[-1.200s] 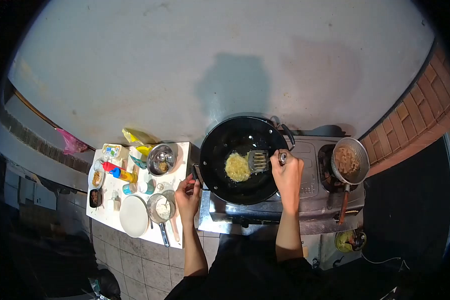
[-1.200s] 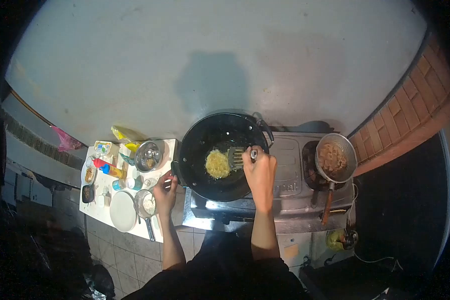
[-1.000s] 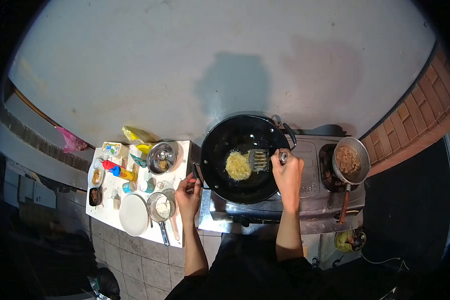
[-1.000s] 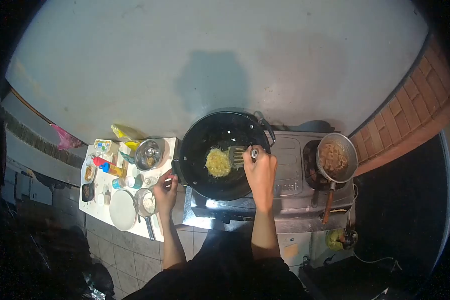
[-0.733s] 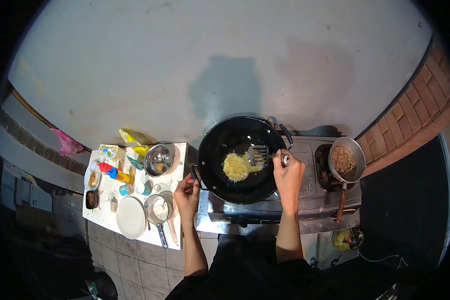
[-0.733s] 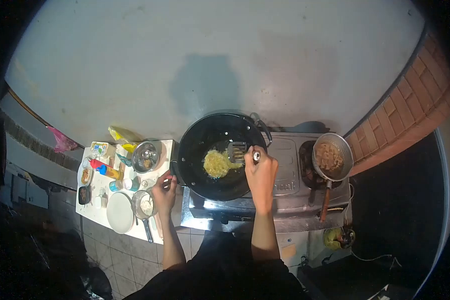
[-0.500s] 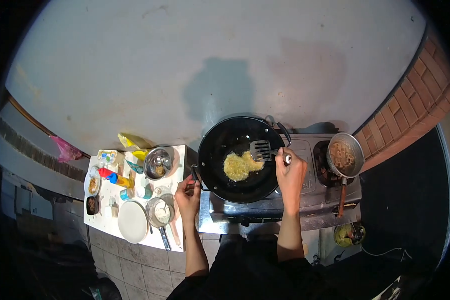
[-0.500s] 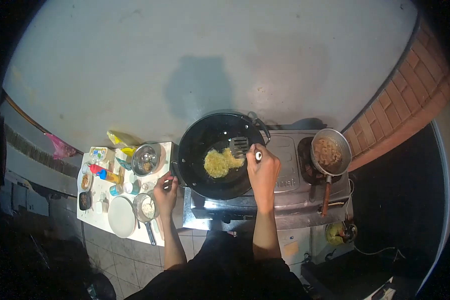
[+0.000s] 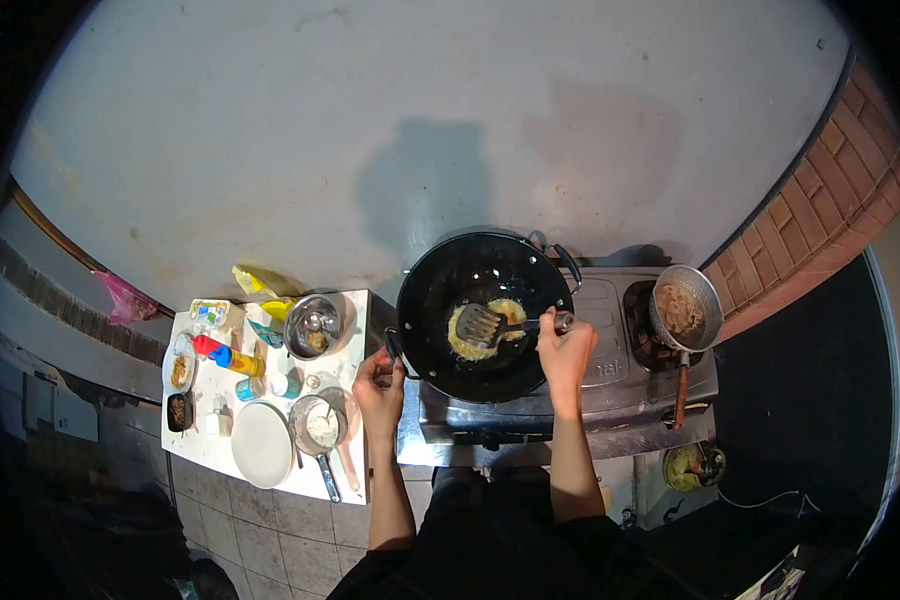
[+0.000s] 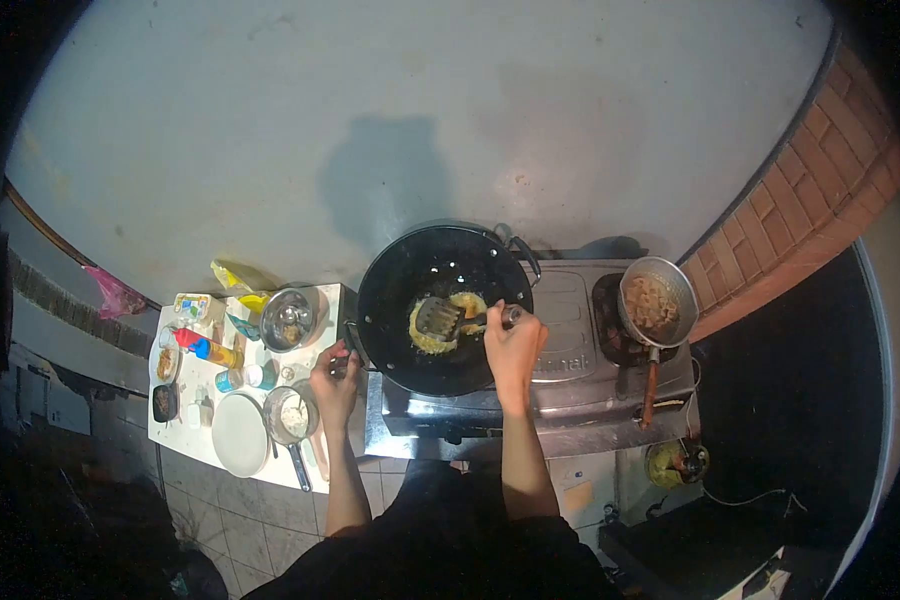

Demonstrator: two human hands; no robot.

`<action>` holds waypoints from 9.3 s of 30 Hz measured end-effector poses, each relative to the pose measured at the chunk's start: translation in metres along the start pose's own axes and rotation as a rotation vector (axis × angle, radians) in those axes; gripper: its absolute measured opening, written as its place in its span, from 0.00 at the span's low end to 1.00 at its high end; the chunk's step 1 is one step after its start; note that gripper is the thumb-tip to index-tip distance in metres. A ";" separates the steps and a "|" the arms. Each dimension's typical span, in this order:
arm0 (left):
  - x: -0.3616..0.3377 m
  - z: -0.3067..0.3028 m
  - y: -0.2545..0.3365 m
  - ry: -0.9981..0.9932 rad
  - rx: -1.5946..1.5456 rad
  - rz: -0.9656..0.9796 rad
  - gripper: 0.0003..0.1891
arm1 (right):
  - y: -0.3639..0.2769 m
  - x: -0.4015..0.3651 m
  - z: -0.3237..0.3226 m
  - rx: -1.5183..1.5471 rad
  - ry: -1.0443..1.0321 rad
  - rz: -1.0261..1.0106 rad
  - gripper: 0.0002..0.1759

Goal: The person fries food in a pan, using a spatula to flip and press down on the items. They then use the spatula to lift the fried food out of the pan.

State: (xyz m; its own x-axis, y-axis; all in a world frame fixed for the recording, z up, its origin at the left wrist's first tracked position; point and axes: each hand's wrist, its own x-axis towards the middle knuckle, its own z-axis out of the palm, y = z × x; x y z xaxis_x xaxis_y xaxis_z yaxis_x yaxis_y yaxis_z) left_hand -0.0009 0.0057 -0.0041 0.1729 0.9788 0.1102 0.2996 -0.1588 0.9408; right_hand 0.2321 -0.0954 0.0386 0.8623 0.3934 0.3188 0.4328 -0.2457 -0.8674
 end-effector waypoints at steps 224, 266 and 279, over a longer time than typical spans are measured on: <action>0.031 -0.009 0.002 -0.034 0.250 0.055 0.17 | 0.011 -0.060 0.016 0.416 -0.339 0.189 0.17; 0.027 -0.012 0.000 -0.070 0.248 0.124 0.17 | 0.013 -0.062 0.028 0.160 -0.230 0.075 0.11; 0.023 -0.013 0.013 -0.045 0.285 0.128 0.15 | 0.002 -0.049 0.006 0.621 -0.291 0.226 0.13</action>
State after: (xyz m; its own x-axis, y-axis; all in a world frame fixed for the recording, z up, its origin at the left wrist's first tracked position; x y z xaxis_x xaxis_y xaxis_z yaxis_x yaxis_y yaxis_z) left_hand -0.0049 0.0277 0.0147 0.2661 0.9426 0.2019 0.5221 -0.3170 0.7918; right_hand 0.1889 -0.1099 0.0185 0.7709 0.6335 0.0667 -0.0517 0.1665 -0.9847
